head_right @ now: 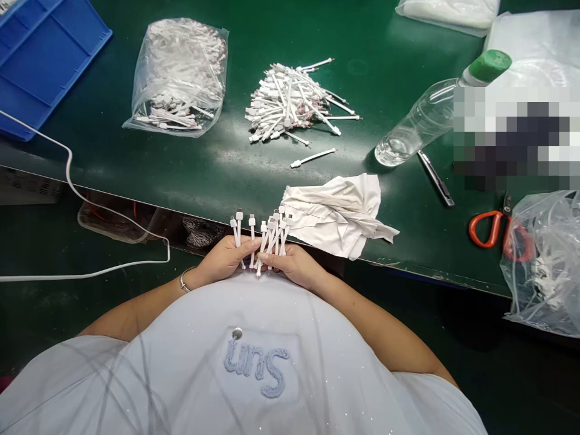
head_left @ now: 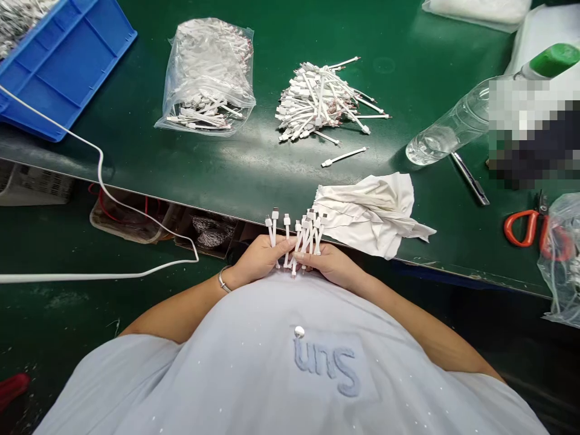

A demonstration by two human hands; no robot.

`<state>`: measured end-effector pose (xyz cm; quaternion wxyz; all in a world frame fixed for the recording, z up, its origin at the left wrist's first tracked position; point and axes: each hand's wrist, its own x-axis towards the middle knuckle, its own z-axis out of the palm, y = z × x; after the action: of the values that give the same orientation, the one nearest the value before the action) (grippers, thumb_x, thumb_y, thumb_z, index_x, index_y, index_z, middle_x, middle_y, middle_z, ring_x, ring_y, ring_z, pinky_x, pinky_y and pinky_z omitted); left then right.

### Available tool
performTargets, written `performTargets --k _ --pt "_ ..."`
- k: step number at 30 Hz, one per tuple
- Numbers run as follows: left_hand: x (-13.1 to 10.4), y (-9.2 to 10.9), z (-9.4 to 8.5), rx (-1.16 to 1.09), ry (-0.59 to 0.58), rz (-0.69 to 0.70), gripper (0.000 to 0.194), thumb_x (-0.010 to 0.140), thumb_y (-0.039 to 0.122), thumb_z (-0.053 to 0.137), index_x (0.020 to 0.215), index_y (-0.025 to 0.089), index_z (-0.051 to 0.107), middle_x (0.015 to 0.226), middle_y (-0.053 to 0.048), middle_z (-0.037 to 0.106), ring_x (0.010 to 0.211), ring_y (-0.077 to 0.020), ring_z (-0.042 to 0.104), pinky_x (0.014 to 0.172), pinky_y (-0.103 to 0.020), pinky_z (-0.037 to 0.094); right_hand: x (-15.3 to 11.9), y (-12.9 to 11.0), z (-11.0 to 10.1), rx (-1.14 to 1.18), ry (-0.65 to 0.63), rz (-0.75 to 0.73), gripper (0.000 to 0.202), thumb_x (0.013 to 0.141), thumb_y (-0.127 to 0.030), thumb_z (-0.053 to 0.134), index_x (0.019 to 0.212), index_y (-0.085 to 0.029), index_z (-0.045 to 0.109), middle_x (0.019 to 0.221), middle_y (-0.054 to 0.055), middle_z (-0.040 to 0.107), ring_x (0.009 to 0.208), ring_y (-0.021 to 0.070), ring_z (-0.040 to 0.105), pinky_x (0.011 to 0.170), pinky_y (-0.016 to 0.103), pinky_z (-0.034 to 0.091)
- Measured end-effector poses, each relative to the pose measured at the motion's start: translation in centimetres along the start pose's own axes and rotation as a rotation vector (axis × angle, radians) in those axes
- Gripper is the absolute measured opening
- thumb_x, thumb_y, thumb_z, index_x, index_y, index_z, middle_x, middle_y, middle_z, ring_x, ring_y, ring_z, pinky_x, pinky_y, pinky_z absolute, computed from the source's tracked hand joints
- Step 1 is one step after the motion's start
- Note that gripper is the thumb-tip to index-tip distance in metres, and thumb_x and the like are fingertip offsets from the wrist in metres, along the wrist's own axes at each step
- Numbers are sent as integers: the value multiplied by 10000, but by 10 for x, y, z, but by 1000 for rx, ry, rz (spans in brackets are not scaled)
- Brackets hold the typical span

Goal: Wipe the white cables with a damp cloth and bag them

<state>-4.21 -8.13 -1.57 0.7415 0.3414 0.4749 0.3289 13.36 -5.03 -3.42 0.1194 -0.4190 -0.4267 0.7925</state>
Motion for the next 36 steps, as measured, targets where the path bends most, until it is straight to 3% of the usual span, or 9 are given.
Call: performTargets --k 7,14,21,25,31,36 --pt "4 -2 2 24 35 -6 361 802 455 637 704 108 639 601 -25 639 522 -104 542 521 -216 412 0 -4 0 -44 -31 -18 348 693 -483 718 723 -138 682 740 20 648 700 126 527 718 279 380" --pt "3 -7 2 -76 83 26 350 811 451 621 859 106 641 592 -31 645 537 -135 574 534 -239 436 1 -1 4 60 -18 -4 388 645 -512 748 714 -135 682 732 21 660 702 126 553 744 286 410" --pt "11 -9 3 -19 25 12 379 798 462 637 664 109 596 557 -24 599 496 -105 534 512 -224 415 -1 -3 4 10 -77 -43 393 681 -527 717 696 -135 682 750 28 671 763 141 584 828 306 419" --pt "12 -9 6 -53 28 -17 329 788 413 659 687 108 594 559 -24 593 499 -115 539 496 -227 402 -2 -1 2 -20 -70 -53 406 672 -547 713 697 -142 688 765 31 680 760 145 589 826 316 433" --pt "11 -14 7 -146 -41 48 281 816 376 637 717 119 584 580 -12 573 516 -118 532 502 -237 398 -3 0 1 -32 -52 -27 423 640 -564 726 687 -144 700 775 43 696 793 164 616 861 334 439" --pt "12 -13 8 -73 -56 38 282 802 386 654 745 123 569 588 -1 557 510 -99 507 480 -214 367 -2 0 1 -58 -21 -22 433 632 -576 721 665 -145 702 753 48 697 773 163 611 847 330 441"
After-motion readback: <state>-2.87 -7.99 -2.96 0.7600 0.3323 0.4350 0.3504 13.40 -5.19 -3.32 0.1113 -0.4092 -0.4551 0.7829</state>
